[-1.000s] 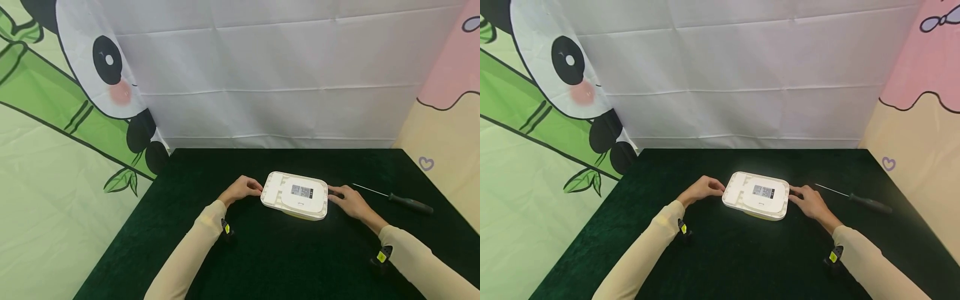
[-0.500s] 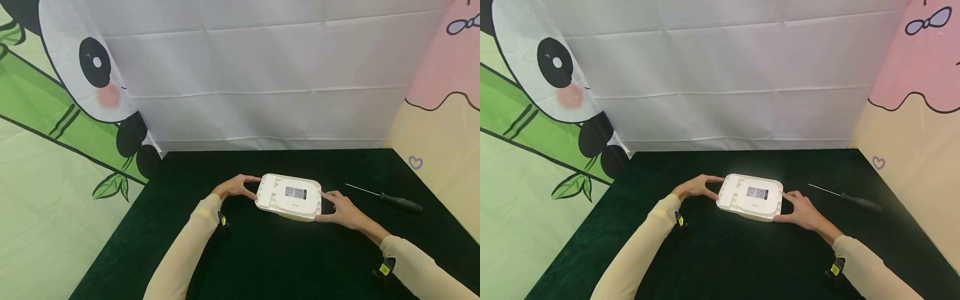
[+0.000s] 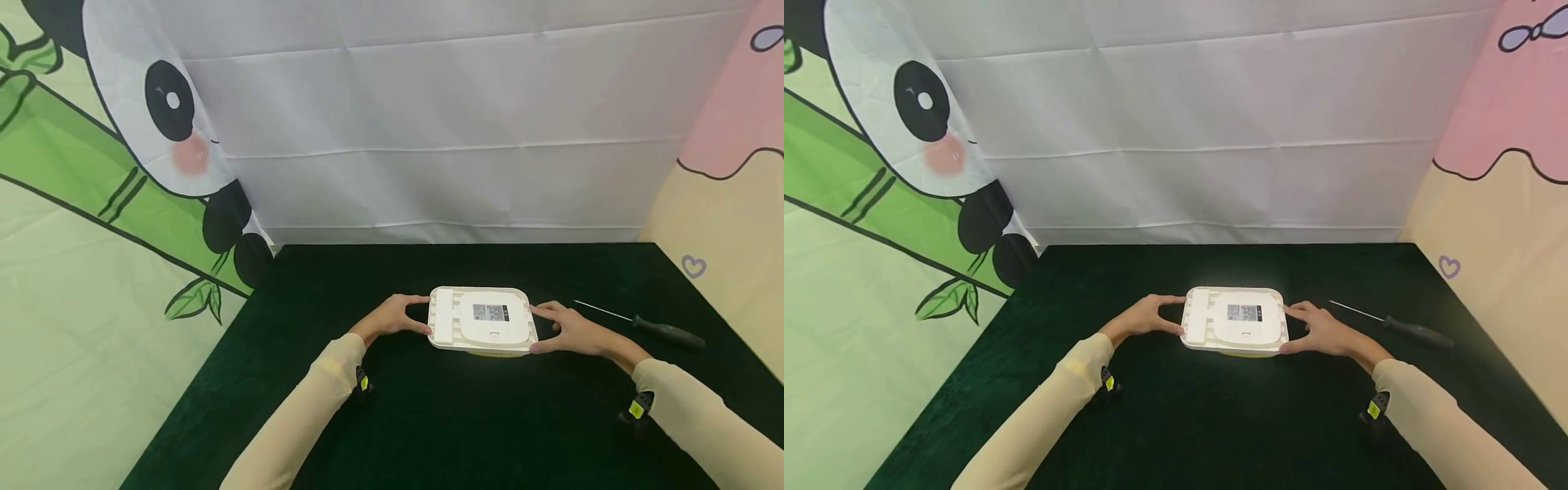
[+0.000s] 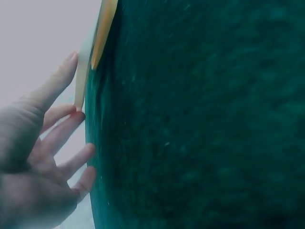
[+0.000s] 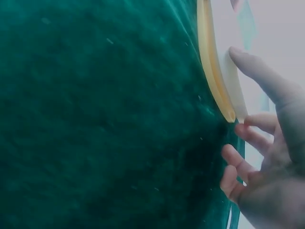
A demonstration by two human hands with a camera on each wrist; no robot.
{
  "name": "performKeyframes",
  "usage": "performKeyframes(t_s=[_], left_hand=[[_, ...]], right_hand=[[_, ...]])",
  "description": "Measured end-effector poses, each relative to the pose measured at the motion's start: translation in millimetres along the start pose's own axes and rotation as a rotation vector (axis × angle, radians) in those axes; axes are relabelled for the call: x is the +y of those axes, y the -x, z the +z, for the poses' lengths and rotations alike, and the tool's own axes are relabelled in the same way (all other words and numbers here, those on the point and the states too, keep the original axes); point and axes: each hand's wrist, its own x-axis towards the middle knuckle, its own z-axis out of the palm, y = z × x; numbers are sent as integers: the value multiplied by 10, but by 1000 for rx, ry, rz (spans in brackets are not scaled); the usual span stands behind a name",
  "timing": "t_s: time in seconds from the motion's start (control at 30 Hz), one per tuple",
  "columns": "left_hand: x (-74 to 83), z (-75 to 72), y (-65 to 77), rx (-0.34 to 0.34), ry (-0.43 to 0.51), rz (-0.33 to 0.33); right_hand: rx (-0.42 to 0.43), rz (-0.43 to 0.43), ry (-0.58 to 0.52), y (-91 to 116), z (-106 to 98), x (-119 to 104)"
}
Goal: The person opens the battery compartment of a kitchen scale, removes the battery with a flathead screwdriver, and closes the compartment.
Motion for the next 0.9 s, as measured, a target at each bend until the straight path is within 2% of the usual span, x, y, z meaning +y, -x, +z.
performKeyframes(t_s=[0.13, 0.27, 0.57, 0.63, 0.73, 0.83, 0.9], left_hand=[[74, 62, 64, 19, -48, 1], [107, 90, 74, 28, -78, 6], [98, 53, 32, -9, -40, -25], [104, 42, 47, -3, -60, -24], [129, 39, 83, 34, -112, -15], [201, 62, 132, 78, -180, 8], [273, 100, 152, 97, -244, 28]], right_hand=[[-51, 3, -46, -7, -87, 33], [-58, -6, -48, 7, -119, 58], [-26, -15, -26, 22, -69, 60], [3, -5, 18, 5, -67, 26], [94, -14, 128, -38, -58, -73], [187, -14, 253, -99, -34, -218], [217, -17, 325, -151, -11, -317]])
